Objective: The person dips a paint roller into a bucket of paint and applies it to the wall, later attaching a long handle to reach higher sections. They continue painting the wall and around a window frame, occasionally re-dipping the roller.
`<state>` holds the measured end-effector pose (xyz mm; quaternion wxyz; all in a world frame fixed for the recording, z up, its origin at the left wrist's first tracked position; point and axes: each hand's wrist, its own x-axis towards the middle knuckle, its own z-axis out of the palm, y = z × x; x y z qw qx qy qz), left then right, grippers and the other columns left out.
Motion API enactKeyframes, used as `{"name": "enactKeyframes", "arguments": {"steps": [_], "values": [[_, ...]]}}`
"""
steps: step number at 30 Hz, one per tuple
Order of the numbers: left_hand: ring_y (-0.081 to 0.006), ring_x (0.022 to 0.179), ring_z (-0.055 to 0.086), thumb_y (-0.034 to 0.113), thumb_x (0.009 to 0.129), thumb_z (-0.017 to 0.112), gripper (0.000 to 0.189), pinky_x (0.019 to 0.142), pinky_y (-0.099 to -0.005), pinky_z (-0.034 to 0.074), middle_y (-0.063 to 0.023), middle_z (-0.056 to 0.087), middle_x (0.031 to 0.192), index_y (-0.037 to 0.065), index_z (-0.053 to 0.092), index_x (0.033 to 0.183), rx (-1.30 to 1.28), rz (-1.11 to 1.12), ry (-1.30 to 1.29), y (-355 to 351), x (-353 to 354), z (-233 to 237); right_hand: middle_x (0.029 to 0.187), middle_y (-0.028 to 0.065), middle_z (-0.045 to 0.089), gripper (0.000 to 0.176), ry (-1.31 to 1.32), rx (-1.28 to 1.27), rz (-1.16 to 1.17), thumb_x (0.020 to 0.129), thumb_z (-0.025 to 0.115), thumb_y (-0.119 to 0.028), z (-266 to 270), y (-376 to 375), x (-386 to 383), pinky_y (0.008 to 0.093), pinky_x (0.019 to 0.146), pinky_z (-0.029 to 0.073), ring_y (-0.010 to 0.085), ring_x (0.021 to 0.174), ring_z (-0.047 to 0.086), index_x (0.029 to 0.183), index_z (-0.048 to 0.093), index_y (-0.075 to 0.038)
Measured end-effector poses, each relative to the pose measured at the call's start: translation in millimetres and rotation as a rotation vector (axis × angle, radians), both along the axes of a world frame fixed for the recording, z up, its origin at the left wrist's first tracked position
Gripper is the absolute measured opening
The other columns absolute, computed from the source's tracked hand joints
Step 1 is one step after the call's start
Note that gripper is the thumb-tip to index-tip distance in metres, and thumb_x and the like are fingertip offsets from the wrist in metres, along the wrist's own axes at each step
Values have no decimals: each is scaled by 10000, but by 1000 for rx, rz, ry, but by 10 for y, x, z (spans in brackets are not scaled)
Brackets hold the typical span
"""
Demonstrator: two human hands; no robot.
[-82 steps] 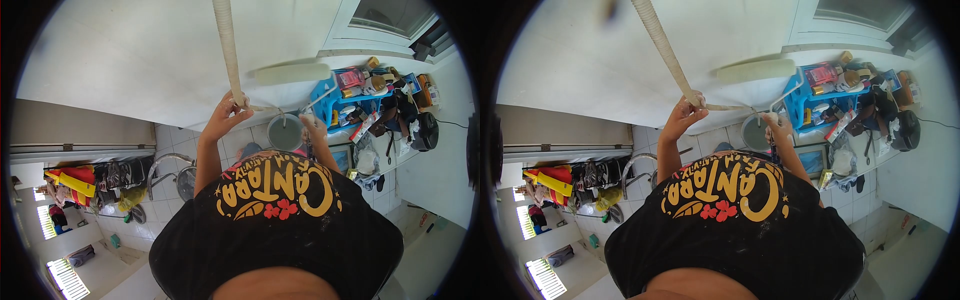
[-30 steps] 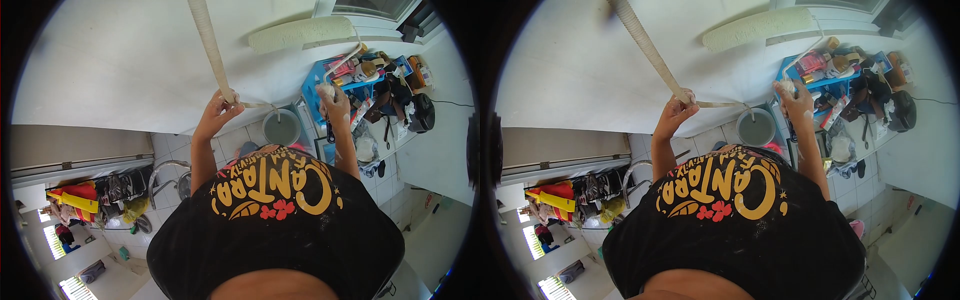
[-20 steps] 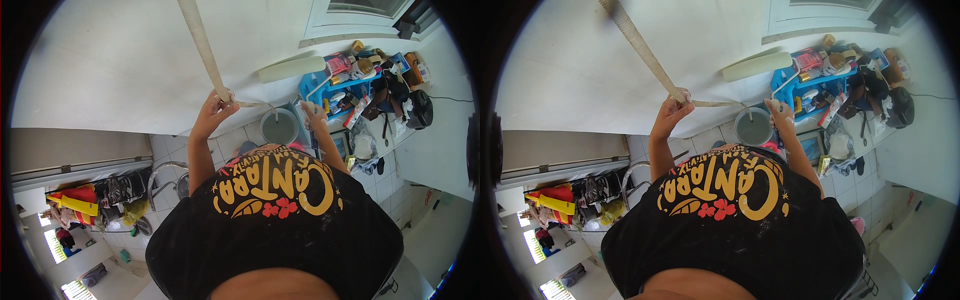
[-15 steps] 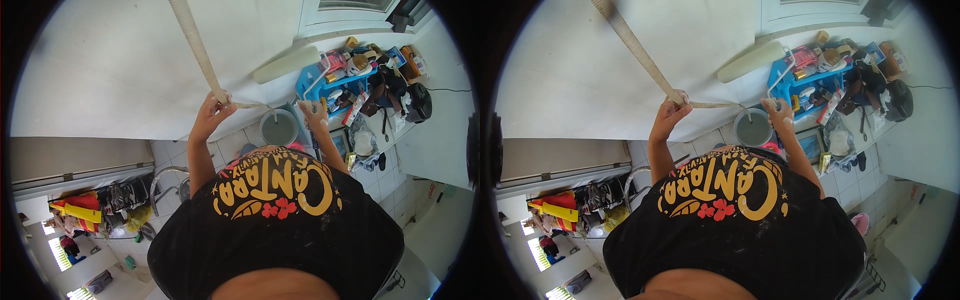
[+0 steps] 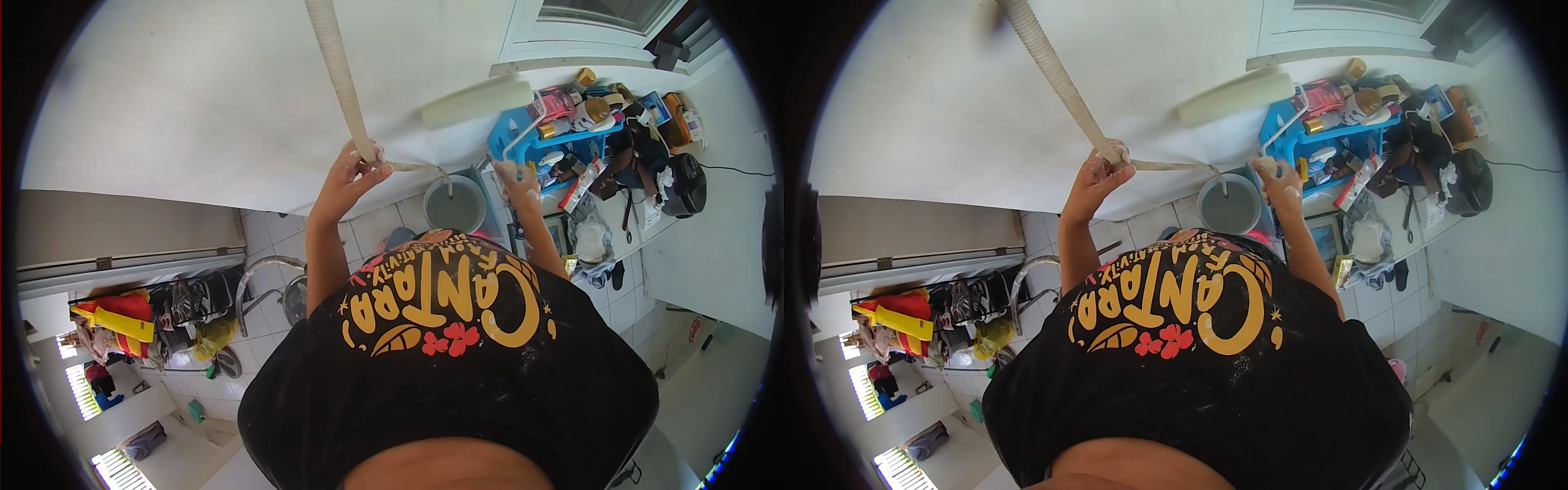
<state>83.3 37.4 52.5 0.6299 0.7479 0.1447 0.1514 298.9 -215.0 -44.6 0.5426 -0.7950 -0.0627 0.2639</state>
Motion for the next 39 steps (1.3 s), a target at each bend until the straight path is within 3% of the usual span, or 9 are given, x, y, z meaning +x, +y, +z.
{"name": "enactKeyframes", "arguments": {"steps": [4,9,12,13,16,23,30,34,39], "values": [[-95,881,441,120,862,709,264,778,-261,386,9,471,984,77,537,1058,58,-2,23,16,13,8,592,24,564,519,-93,-93,-99,774,801,-394,-418,-181,-55,244,376,399,84,423,495,1016,611,24],[-93,882,445,99,868,705,253,776,-260,392,13,476,968,74,542,1059,12,-2,13,35,29,-2,580,55,562,403,-150,87,-94,769,793,-260,11,-303,-210,239,388,402,107,410,499,982,588,14],[-97,861,492,168,860,737,249,705,-241,416,-16,500,1013,54,577,1014,-18,-6,-35,83,75,-73,595,67,554,227,587,550,75,779,665,-46,21,-327,-181,270,363,385,141,401,502,947,514,-25],[-97,861,492,168,860,737,249,705,-241,416,-16,500,1013,54,577,1014,-21,-15,-30,88,73,-102,595,67,554,227,589,550,64,779,665,-46,-80,-316,-214,270,363,385,141,401,502,947,514,-25],[-97,869,495,147,863,733,250,711,-243,420,-11,502,1007,55,573,1032,7,-39,-43,150,131,-95,634,69,555,471,240,366,-34,764,623,-20,-198,-151,-377,265,372,407,137,411,499,1191,425,0],[-98,857,495,113,862,724,239,731,-246,422,-4,501,999,63,560,1029,-42,-18,-8,121,108,-67,617,61,512,487,37,333,6,761,619,-17,692,-157,-351,259,366,386,120,418,484,1206,423,5],[-95,831,475,107,855,731,232,729,-244,414,-6,491,986,56,559,1002,-57,-35,-40,104,173,5,897,250,636,506,-272,-85,190,785,632,-137,815,176,-368,397,563,529,340,617,651,1207,421,45],[-96,828,473,109,855,731,225,727,-244,410,-4,490,984,56,561,993,-25,-36,-28,178,183,-47,798,183,572,433,-376,-146,182,770,620,-87,497,303,-365,384,528,469,231,562,586,1153,433,-14],[-100,872,438,80,862,699,199,786,-263,384,11,462,938,67,558,1002,-12,-57,12,155,193,-24,724,137,572,472,-104,-36,130,727,605,-53,630,252,-320,342,437,435,195,469,546,1162,433,8]]}}
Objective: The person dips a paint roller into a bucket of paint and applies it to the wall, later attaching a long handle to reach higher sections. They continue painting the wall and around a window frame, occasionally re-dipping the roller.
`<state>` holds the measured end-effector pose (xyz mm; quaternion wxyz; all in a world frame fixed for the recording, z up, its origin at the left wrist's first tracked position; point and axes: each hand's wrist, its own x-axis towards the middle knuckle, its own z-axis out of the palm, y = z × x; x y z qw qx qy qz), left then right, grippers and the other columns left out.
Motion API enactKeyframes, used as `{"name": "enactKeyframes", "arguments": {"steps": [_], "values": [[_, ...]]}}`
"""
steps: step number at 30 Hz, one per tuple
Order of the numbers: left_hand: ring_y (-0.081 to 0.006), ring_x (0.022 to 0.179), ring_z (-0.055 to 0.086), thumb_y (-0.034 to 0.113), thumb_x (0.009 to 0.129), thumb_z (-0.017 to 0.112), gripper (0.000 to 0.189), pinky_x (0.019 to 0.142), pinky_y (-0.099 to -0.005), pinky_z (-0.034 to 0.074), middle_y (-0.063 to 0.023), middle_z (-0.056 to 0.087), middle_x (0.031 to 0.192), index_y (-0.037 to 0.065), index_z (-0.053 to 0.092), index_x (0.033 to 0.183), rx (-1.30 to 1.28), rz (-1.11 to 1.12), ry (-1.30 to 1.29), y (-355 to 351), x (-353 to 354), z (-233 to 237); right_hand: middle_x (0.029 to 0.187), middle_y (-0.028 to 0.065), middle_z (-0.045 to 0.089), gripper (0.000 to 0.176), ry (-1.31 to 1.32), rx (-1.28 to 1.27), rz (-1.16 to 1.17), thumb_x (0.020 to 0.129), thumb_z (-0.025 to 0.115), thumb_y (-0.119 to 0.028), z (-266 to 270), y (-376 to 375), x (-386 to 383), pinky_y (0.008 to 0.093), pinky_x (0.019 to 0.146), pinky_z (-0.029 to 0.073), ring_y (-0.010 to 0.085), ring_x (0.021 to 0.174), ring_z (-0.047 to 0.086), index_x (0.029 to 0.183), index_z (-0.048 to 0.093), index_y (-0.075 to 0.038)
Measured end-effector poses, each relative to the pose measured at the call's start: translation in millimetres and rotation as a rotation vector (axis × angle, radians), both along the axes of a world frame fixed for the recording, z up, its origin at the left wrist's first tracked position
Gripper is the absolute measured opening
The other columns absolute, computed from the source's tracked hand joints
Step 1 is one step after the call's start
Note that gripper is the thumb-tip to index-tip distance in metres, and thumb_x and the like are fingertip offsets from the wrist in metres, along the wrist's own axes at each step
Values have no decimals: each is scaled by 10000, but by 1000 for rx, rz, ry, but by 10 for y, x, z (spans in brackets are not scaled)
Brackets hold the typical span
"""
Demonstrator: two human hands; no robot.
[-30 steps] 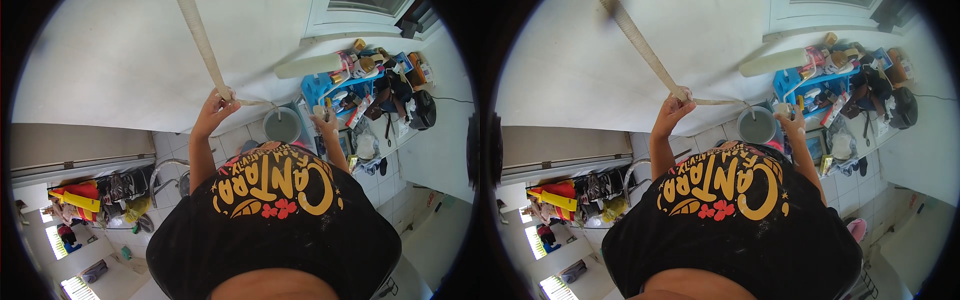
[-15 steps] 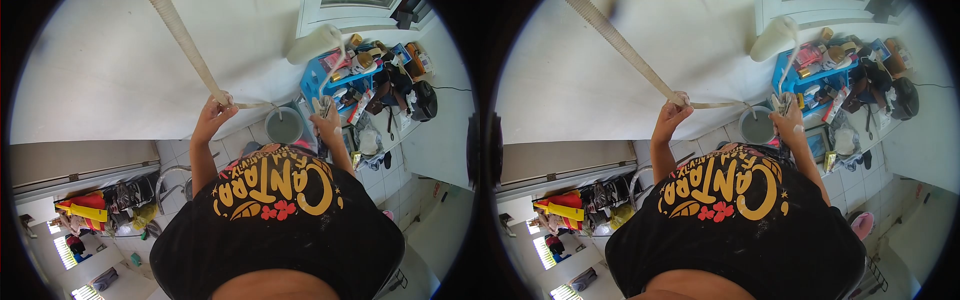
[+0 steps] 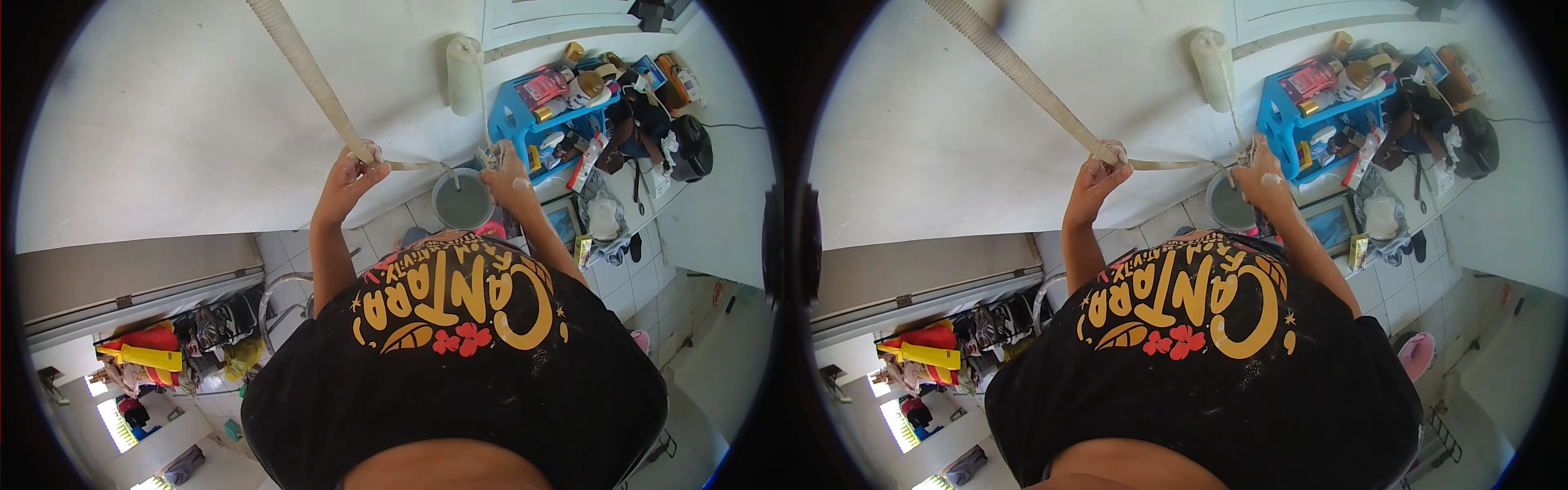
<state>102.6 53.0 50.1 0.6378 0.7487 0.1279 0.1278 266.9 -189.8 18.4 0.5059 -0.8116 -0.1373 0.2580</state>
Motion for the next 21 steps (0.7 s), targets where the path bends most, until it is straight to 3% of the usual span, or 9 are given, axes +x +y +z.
{"name": "enactKeyframes", "arguments": {"steps": [3,10,13,16,18,19,21], "values": [[-87,827,455,124,863,727,234,716,-243,403,10,487,965,61,569,1023,-25,-42,-41,-8,34,-44,677,109,564,537,83,53,-48,702,611,-45,-222,-20,76,325,401,424,177,434,522,1200,425,32],[-83,823,448,140,863,732,240,715,-239,398,12,480,960,68,570,1024,-1,-57,-34,-128,17,12,678,103,575,648,109,14,-80,692,630,-48,-811,-96,123,309,383,420,164,434,521,1293,403,33],[-91,867,435,73,874,696,200,767,-257,393,24,465,934,71,552,1012,45,-52,-34,-151,-23,7,680,96,577,594,125,62,-99,690,639,-55,-694,-132,99,307,389,422,163,444,528,1242,436,25],[-91,869,432,77,873,699,211,763,-257,395,23,464,937,73,549,1022,57,-17,-39,-182,-73,-15,697,102,585,522,202,184,-34,694,638,-57,-65,-163,105,310,407,431,159,466,539,1176,457,28],[-93,864,434,84,868,707,240,760,-253,396,14,464,960,73,545,1045,66,-28,-12,-202,-114,-28,690,93,572,447,-157,-11,47,701,627,-51,262,-195,127,308,382,413,153,451,524,1115,471,14],[-93,864,434,84,868,707,240,760,-253,396,14,464,960,73,545,1045,59,-17,1,-231,-140,-34,681,92,557,431,-139,30,92,697,616,-34,339,-194,140,303,353,395,153,419,502,1099,469,21],[-96,733,385,198,820,765,283,650,-242,375,8,470,934,57,572,971,144,-3,-79,-262,-100,-13,675,94,552,426,-34,71,76,692,615,-30,244,-127,144,303,342,388,156,407,494,1087,466,31]]}}
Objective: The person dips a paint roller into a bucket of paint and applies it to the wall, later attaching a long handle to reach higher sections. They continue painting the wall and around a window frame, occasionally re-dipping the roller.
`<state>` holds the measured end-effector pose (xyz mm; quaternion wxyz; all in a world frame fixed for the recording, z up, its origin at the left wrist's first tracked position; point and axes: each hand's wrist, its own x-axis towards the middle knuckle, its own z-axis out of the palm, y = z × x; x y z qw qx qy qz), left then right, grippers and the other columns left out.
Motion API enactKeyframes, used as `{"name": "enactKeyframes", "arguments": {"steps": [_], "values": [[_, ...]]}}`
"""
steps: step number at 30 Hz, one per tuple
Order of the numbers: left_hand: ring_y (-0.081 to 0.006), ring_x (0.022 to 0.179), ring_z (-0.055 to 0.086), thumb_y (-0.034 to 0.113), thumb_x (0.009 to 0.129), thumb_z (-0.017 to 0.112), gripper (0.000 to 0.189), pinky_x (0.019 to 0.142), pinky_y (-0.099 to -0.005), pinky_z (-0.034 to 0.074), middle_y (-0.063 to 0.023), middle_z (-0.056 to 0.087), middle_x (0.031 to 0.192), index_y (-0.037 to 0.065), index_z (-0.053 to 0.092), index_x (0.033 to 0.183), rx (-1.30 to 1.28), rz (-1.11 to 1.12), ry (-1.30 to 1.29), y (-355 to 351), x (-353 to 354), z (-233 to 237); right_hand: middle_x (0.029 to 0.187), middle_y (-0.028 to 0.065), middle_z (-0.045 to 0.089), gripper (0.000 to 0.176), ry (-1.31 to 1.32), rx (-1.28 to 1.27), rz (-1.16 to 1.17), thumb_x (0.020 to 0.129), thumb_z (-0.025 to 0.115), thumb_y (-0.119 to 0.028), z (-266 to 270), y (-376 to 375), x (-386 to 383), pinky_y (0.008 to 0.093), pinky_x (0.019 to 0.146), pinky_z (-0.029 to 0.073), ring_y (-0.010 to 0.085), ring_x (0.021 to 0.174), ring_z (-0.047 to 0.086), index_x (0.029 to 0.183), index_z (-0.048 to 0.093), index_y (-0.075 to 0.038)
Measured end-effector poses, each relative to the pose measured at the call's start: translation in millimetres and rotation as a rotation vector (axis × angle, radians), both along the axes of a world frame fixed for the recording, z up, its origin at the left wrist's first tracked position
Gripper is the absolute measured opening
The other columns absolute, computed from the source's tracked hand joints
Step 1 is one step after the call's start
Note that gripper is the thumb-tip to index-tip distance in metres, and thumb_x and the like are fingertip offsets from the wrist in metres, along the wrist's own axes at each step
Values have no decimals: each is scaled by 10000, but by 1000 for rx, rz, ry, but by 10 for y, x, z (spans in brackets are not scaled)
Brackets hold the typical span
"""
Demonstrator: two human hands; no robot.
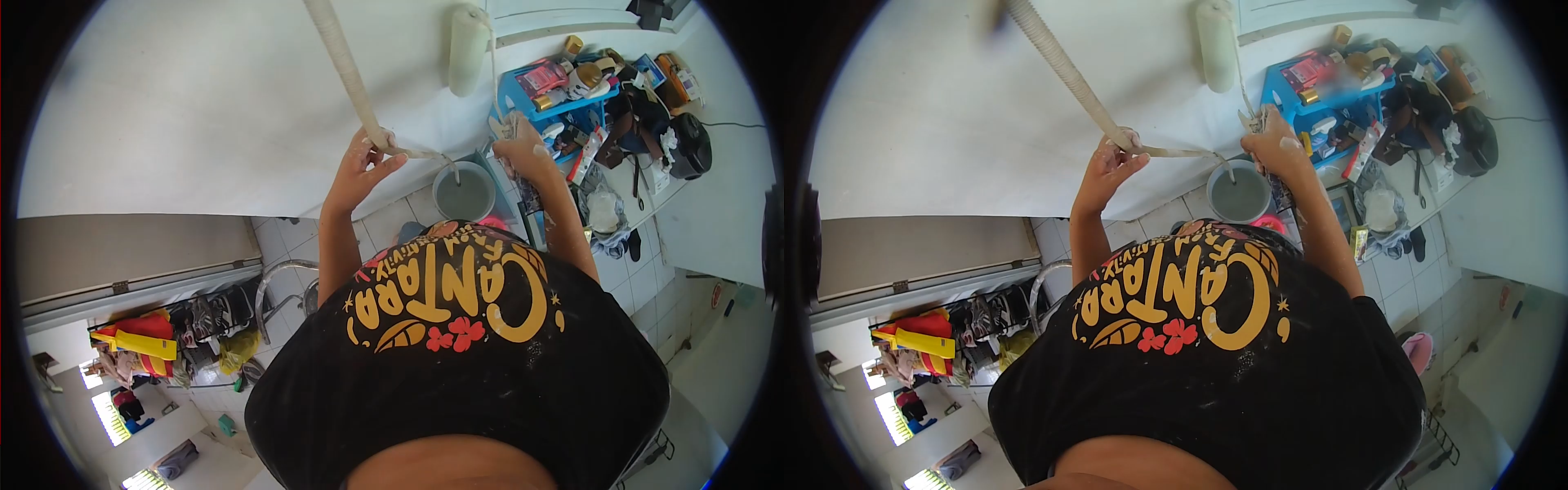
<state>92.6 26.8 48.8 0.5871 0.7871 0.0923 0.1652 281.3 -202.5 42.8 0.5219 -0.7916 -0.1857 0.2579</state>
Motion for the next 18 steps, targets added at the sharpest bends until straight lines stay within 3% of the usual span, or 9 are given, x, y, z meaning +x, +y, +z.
{"name": "enactKeyframes", "arguments": {"steps": [4,6,15,18], "values": [[-86,805,425,115,844,736,259,692,-238,391,11,470,954,69,553,1022,41,-14,44,-24,-9,21,666,105,551,440,150,36,2,686,611,-15,-182,73,86,309,328,381,164,394,491,1084,443,65],[-105,716,387,245,804,777,317,638,-250,379,-7,471,912,45,579,951,42,22,-12,-68,15,26,663,102,549,442,171,35,4,691,612,-15,-178,105,57,312,327,383,163,394,491,1091,442,63],[-97,719,395,242,806,778,311,636,-247,381,-3,469,891,40,570,918,74,-22,-1,-71,132,87,690,116,575,475,24,-126,-59,696,628,-39,-663,104,-105,317,362,422,174,430,539,1130,454,46],[-93,721,398,233,811,776,304,644,-241,379,-1,471,896,36,574,927,57,-48,-14,-70,155,101,701,134,579,525,-76,-187,40,706,642,-94,-883,256,-150,330,404,452,196,470,568,1188,469,23]]}}
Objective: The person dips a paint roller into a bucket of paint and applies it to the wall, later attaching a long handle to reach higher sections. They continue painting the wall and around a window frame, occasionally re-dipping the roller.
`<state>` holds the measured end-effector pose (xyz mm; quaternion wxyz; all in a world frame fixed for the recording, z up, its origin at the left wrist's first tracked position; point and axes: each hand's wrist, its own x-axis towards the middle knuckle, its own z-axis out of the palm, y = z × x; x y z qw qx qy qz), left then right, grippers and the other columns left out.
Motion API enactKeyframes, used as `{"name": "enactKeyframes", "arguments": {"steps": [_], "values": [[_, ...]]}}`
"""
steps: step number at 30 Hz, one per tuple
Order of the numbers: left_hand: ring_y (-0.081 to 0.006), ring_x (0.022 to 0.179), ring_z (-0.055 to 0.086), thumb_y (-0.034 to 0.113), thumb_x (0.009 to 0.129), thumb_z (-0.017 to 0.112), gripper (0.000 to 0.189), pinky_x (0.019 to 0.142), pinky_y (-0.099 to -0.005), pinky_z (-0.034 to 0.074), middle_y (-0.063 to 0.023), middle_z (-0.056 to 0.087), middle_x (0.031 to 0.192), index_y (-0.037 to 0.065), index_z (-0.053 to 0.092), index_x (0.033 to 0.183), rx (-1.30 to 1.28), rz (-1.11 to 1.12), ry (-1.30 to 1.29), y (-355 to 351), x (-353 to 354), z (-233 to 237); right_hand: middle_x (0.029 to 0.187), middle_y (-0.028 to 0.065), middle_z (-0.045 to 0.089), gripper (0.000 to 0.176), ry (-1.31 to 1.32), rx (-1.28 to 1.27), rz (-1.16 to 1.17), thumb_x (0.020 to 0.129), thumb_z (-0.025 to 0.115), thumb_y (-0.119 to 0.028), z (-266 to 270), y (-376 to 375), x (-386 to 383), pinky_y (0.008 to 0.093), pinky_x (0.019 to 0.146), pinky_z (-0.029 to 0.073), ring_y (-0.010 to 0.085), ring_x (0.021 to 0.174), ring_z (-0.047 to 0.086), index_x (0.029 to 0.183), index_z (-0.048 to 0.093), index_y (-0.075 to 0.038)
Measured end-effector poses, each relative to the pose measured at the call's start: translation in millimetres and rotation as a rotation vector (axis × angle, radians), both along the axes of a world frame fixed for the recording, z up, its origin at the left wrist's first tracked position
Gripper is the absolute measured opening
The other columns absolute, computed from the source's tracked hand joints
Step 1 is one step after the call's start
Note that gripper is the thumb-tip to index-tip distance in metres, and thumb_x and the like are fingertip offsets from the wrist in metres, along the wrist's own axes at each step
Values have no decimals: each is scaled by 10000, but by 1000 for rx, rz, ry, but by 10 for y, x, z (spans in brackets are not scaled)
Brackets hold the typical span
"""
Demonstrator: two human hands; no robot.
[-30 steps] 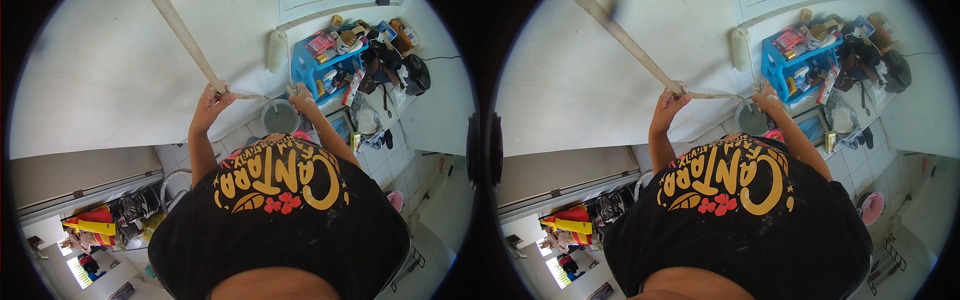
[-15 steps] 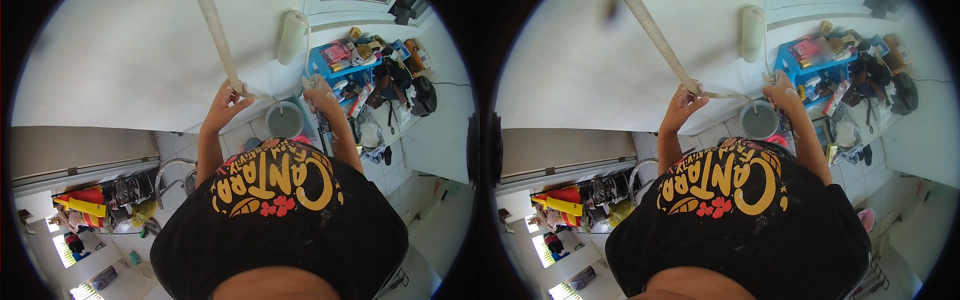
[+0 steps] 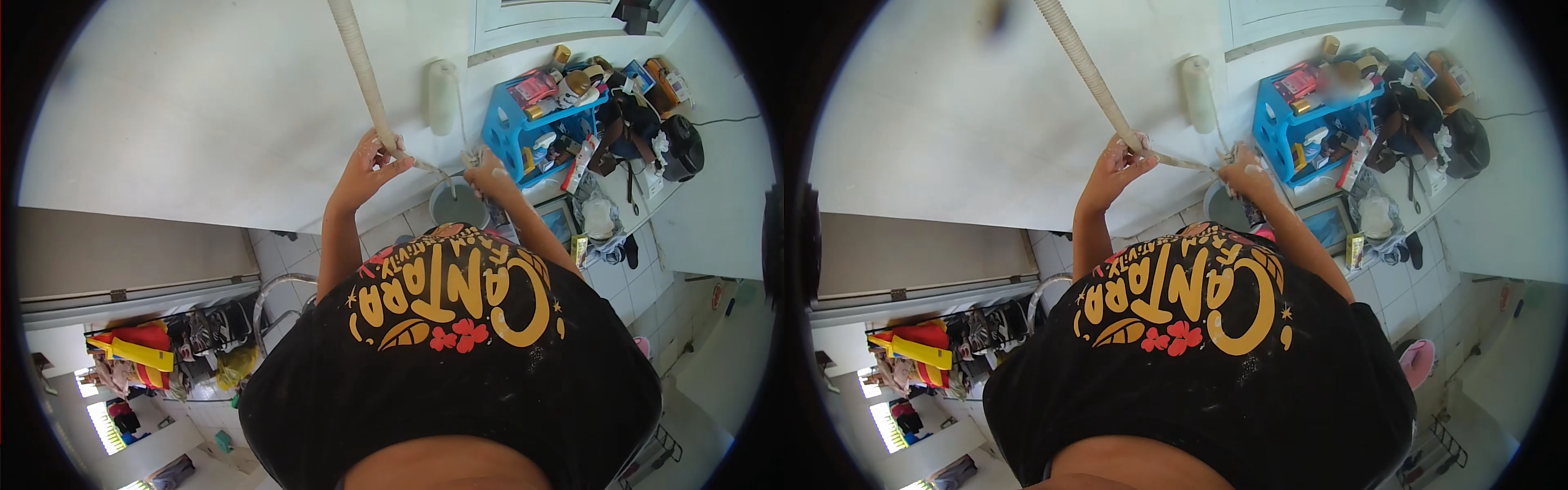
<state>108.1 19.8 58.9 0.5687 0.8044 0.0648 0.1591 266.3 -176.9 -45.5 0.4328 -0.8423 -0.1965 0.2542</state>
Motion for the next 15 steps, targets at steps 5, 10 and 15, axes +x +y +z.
{"name": "enactKeyframes", "arguments": {"steps": [5,10,15], "values": [[-85,779,427,188,838,752,284,692,-234,389,8,478,904,51,560,997,-47,-34,62,93,6,-24,863,245,663,536,127,-92,162,729,627,-192,220,183,-332,419,703,543,335,709,683,1171,481,73],[-82,829,448,148,857,730,285,725,-227,395,18,479,898,67,536,1051,8,22,99,93,-87,10,869,249,666,558,156,-60,56,726,643,-210,50,13,-178,412,720,545,349,723,685,1176,467,68],[-84,834,426,159,854,733,289,733,-231,384,20,458,912,75,533,1045,-67,34,141,62,-180,0,748,192,642,499,201,100,-249,739,643,-156,-100,-120,458,388,507,528,275,559,656,1152,463,58]]}}
